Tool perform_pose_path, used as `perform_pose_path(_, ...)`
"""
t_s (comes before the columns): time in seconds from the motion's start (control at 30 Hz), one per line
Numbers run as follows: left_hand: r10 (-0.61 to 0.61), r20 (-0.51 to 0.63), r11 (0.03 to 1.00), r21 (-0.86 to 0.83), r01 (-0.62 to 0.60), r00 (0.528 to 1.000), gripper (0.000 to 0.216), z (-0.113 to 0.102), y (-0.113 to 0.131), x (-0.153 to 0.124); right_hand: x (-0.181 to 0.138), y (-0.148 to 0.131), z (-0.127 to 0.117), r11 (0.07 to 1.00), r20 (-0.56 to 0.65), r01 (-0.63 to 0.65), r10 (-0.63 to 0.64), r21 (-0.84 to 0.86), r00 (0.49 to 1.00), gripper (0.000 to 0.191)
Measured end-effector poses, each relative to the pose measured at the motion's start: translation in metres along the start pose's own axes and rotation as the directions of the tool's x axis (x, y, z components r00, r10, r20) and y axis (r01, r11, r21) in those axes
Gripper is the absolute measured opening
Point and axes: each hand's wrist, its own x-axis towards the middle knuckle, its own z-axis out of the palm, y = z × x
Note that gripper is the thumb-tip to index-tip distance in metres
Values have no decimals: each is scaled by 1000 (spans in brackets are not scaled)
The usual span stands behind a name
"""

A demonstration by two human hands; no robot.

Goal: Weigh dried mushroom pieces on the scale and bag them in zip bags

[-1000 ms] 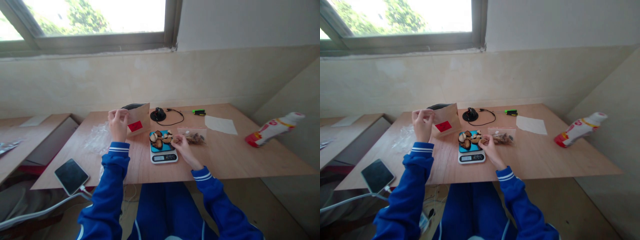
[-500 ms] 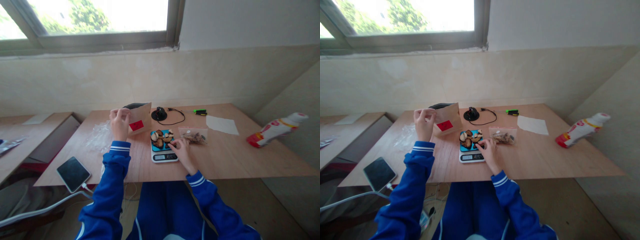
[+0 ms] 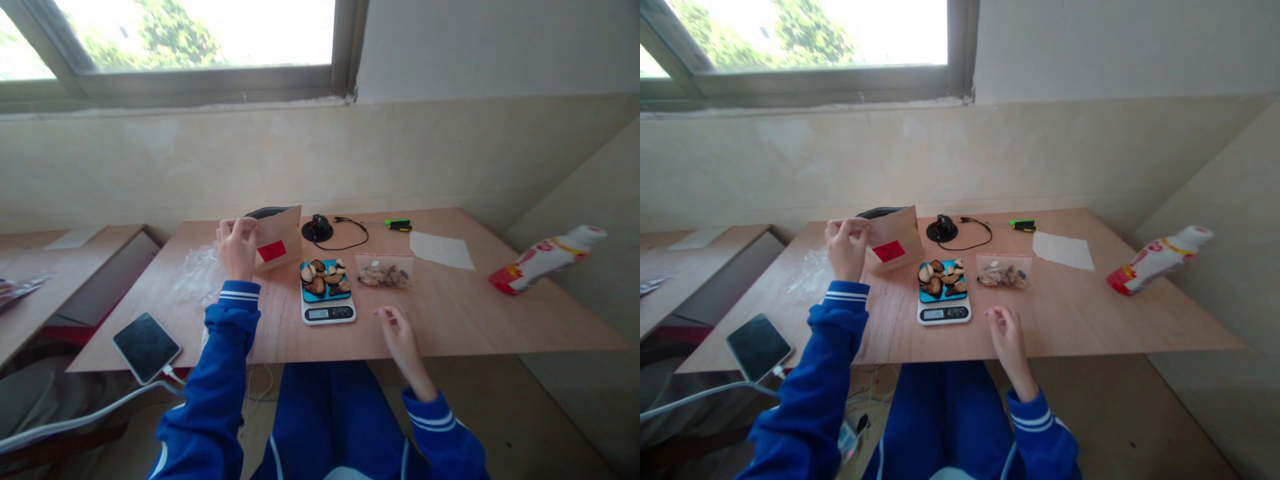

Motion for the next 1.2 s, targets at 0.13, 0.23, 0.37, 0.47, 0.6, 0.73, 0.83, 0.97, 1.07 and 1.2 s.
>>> perform_pose_path(0.13, -21, -50, 1000, 13, 22, 999, 9, 7, -6, 10, -13, 6, -13, 996, -11, -91, 91, 23, 996, 39)
perform_pose_path(0.23, -44, -80, 998, 33, 47, 996, 7, 13, -11, 17, -19, 11, -19, 993, -12, -115, 116, 19, 993, 39)
perform_pose_path(0.37, -98, -115, 995, 21, 101, 989, 4, 16, -9, 18, -24, 15, -25, 990, -17, -142, 142, 9, 990, 39)
perform_pose_path(0.47, -123, -75, 991, 50, 127, 990, 6, 15, -1, 14, -27, 17, -28, 985, -14, -169, 170, 11, 985, 41)
perform_pose_path(0.6, -90, -16, 992, 90, 91, 996, 13, 14, 5, 7, -33, 21, -31, 979, 8, -205, 205, 11, 979, 45)
perform_pose_path(0.73, -16, 1, 999, 47, 16, 1000, 23, 11, 0, 2, -38, 20, -31, 978, 37, -208, 207, 21, 978, 44)
perform_pose_path(0.83, 25, 6, 1000, -3, -25, 1000, 27, 8, -4, -3, -27, -2, -30, 993, 115, -102, 94, 60, 989, 37)
perform_pose_path(0.97, 81, -25, 997, -2, -81, 996, 26, 4, -5, -12, 21, -78, -20, 943, 241, 271, -313, 192, 919, 25)
perform_pose_path(1.07, 113, -21, 994, -9, -113, 993, 24, 0, -3, -21, 71, -149, 6, 798, 314, 511, -598, 318, 738, 28)
perform_pose_path(1.2, 150, -23, 988, -31, -151, 988, 21, -6, 2, -34, 128, -208, 65, 647, 473, 709, -736, 282, 484, 34)
